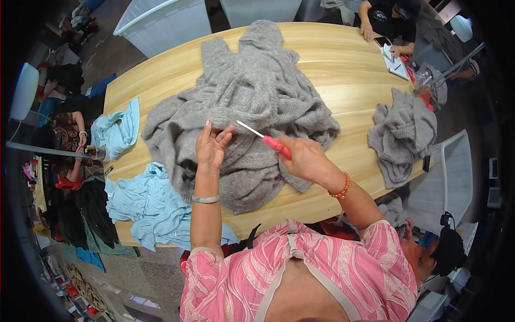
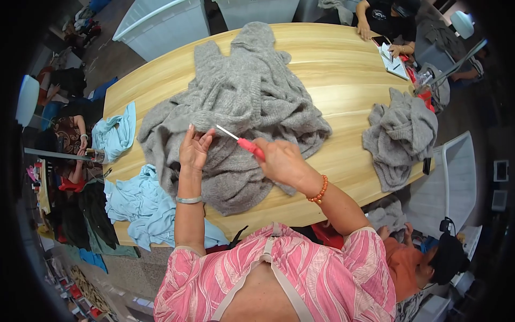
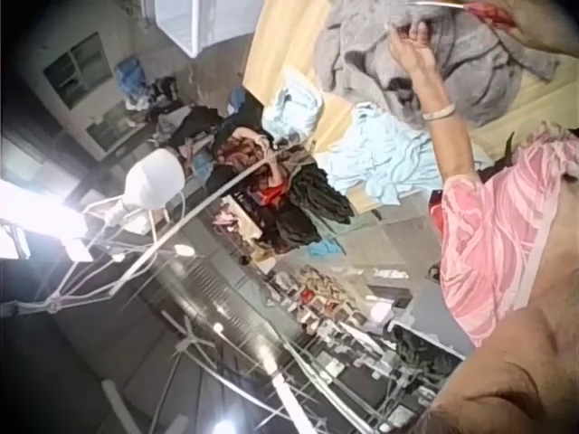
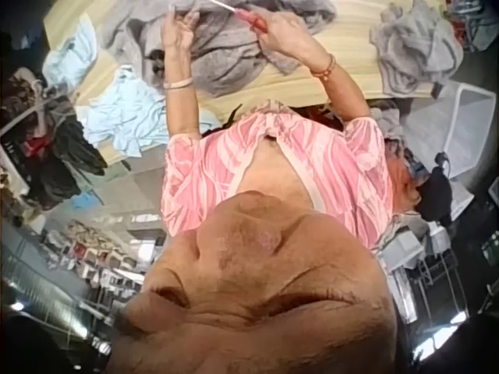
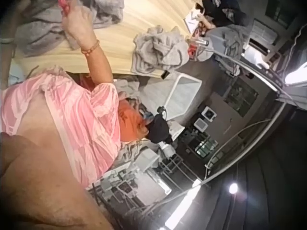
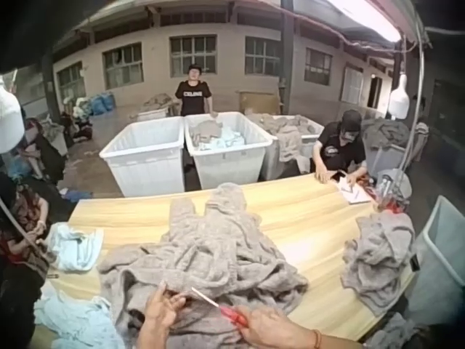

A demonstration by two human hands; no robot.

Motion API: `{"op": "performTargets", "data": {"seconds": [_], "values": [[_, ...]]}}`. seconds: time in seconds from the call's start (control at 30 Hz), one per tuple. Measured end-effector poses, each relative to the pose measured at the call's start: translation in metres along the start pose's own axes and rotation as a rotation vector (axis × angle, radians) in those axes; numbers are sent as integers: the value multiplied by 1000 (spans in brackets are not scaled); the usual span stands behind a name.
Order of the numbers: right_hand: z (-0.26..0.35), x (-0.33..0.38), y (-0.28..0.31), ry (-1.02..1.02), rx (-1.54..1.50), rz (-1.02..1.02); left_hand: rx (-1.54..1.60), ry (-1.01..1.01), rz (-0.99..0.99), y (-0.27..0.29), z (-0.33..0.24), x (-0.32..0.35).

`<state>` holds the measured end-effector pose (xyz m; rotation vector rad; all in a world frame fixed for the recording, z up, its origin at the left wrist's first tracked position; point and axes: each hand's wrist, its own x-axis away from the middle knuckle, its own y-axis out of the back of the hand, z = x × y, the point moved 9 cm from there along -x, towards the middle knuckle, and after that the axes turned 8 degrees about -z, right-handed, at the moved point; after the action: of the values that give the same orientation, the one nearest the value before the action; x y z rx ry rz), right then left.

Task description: Trimming loose threads from grey sweaters using scissors on a factory work table.

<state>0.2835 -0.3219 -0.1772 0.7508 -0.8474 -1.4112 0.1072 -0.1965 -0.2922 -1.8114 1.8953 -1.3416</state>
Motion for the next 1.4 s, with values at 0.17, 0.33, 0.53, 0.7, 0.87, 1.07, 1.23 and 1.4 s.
{"op": "performTargets", "data": {"seconds": [0.17,0.33,0.53,0.7,0.87,1.07,1.23,1.4], "values": [[-32,17,13,-31,-50,-156,-305,206,84,-20,47,14],[-45,40,9,-133,78,-25,-227,80,23,-29,64,1],[-57,60,7,-92,48,24,-305,90,4,-30,63,-2],[-77,65,21,-187,18,-105,-364,197,30,-41,107,2],[-82,71,31,-253,95,-131,-327,123,-14,-49,124,-26],[-85,84,22,-171,47,9,-439,-34,71,-50,112,-9],[-86,91,25,-159,14,63,-994,-219,212,-37,132,37],[-56,89,13,-51,78,118,-1116,-183,200,7,162,62]]}}
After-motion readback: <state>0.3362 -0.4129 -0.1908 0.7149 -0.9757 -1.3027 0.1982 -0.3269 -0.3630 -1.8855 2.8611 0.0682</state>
